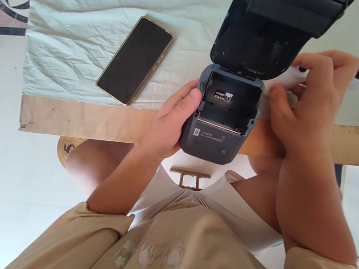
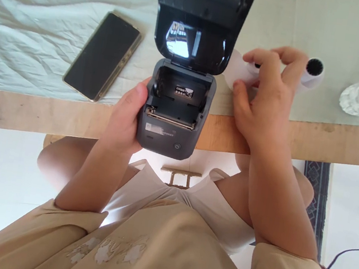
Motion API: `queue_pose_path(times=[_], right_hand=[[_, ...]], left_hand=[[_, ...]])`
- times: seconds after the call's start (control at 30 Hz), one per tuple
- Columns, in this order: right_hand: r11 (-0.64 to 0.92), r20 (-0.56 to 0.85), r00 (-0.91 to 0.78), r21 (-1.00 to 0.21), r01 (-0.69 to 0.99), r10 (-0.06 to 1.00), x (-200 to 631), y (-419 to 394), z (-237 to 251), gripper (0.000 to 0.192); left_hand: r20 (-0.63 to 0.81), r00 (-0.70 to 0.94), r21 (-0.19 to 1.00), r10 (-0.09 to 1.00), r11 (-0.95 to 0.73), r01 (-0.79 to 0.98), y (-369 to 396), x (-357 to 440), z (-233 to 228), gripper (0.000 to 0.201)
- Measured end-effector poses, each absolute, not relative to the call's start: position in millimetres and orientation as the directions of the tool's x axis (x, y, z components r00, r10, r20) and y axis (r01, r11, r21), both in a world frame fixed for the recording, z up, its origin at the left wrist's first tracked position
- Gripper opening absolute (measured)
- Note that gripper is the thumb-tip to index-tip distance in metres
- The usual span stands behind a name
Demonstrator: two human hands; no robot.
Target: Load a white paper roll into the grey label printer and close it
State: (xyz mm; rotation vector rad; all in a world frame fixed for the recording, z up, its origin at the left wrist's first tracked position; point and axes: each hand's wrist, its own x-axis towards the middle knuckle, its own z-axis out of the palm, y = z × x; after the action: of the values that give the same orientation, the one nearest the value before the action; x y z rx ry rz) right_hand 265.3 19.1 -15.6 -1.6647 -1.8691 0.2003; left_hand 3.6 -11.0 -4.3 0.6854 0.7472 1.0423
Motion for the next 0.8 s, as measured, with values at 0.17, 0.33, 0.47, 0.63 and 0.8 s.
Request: queue_pose_path(times=[0.17,0.33,0.47,0.63,0.8], right_hand=[[0.163,0.309,0.008,-0.523,0.837,0.951,266.5,20.5,-14.1,0.049],[0.138,0.290,0.041,-0.568,0.811,0.956,263.6,22.4,-15.3,0.056],[0.118,0.256,0.055,-0.612,0.782,0.965,259.5,24.3,-13.8,0.043],[0.092,0.245,0.086,-0.634,0.768,0.966,255.0,25.6,-10.1,0.030],[0.112,0.244,0.053,-0.613,0.782,0.968,257.5,27.2,-11.6,0.029]], left_hand=[[-0.191,0.327,0.781,0.926,0.345,-0.520,-10.8,1.6,-8.6,0.037],[-0.180,0.262,0.792,0.948,0.297,-0.533,-9.5,3.5,-12.8,0.035],[-0.153,0.278,0.772,0.948,0.291,-0.566,-8.9,5.1,-12.8,0.032],[-0.154,0.292,0.769,0.944,0.300,-0.564,-8.9,5.0,-13.2,0.038],[-0.188,0.292,0.784,0.938,0.322,-0.531,-8.9,4.3,-11.6,0.034]])
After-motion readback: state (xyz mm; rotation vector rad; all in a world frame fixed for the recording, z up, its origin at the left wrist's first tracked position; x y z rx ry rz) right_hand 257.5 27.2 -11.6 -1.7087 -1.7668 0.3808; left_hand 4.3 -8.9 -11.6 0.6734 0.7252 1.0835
